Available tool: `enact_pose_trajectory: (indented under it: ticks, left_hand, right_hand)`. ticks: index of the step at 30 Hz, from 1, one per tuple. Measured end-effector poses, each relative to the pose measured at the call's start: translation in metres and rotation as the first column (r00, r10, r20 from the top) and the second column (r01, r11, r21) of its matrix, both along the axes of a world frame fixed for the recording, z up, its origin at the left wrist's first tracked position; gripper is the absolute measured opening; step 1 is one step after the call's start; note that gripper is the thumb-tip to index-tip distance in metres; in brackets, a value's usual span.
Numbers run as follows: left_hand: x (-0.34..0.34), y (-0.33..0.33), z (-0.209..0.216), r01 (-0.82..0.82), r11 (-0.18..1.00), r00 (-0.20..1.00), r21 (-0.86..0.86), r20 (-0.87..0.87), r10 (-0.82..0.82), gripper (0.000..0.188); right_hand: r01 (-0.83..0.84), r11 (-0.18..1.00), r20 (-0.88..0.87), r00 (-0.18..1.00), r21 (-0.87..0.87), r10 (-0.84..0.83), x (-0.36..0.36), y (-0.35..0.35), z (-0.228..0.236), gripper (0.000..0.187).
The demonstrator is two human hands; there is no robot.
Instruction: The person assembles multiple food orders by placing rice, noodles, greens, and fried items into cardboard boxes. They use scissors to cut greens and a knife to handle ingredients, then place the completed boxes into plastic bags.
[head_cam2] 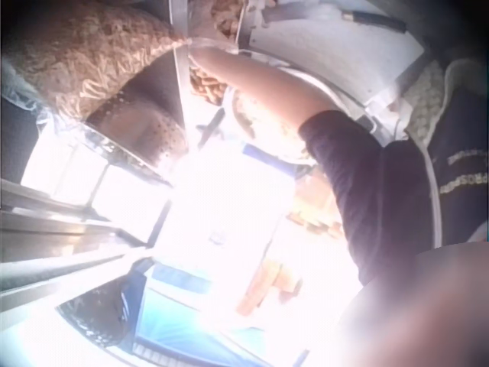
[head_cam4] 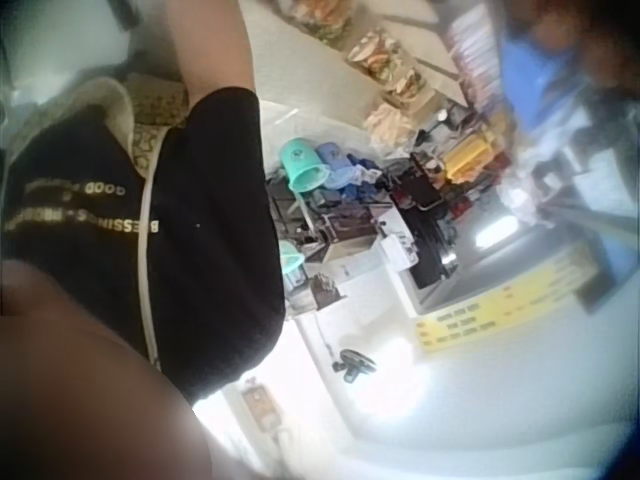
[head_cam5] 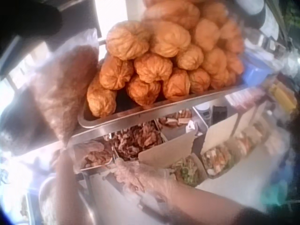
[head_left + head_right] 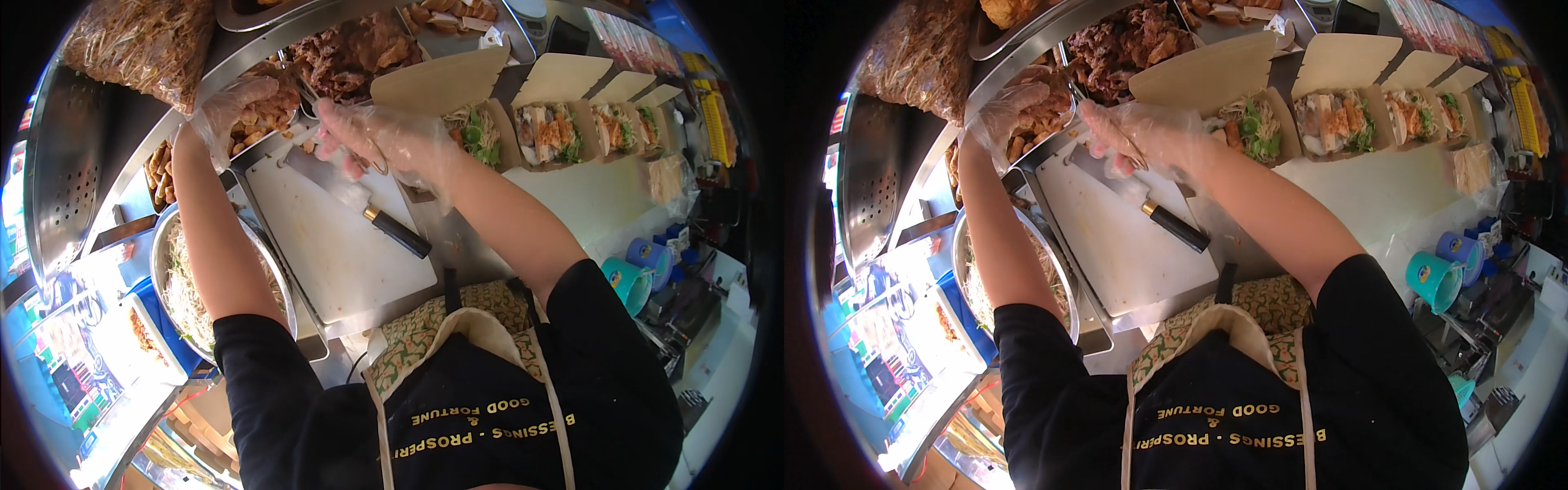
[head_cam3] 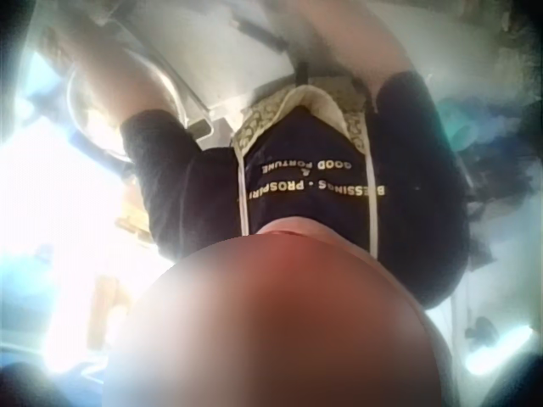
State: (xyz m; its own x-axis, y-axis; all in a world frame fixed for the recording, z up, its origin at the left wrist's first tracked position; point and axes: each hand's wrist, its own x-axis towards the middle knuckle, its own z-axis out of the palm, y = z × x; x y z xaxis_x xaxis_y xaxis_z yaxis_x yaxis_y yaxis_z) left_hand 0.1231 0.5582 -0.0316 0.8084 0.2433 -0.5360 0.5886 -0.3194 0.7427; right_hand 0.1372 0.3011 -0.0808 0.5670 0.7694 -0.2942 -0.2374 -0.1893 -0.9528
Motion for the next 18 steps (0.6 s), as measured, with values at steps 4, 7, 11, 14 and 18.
enact_pose_trajectory:
  ticks: [4, 7, 11, 14, 18]
  left_hand:
    - [0.003, -0.008, 0.008, 0.081, 0.994, 0.996, 0.068, -0.042, -0.078, 0.054]
    - [0.003, -0.013, 0.01, 0.043, 0.999, 0.998, 0.009, 0.051, -0.043, 0.049]
    - [-0.004, -0.005, 0.003, -0.193, 0.981, 0.975, -0.019, 0.11, 0.194, 0.038]
    - [-0.01, -0.002, -0.007, -0.325, 0.919, 0.906, -0.225, 0.203, 0.37, 0.031]
    - [-0.021, -0.026, -0.018, -0.306, 0.88, 0.801, -0.362, 0.401, 0.443, 0.025]
  right_hand:
    - [-0.05, 0.999, 0.006, 0.999, -0.015, 0.05, 0.006, 0.012, -0.001, 0.087]
    - [-0.096, 0.993, 0.018, 0.995, -0.066, 0.097, 0.009, 0.012, -0.003, 0.092]
    - [-0.057, 0.998, -0.281, 0.958, 0.021, 0.061, -0.01, -0.007, -0.005, 0.09]
    - [-0.077, 0.995, -0.128, 0.988, 0.07, 0.086, -0.03, -0.022, -0.007, 0.085]
    - [-0.125, 0.954, -0.188, 0.965, 0.273, 0.181, -0.034, -0.022, -0.014, 0.086]
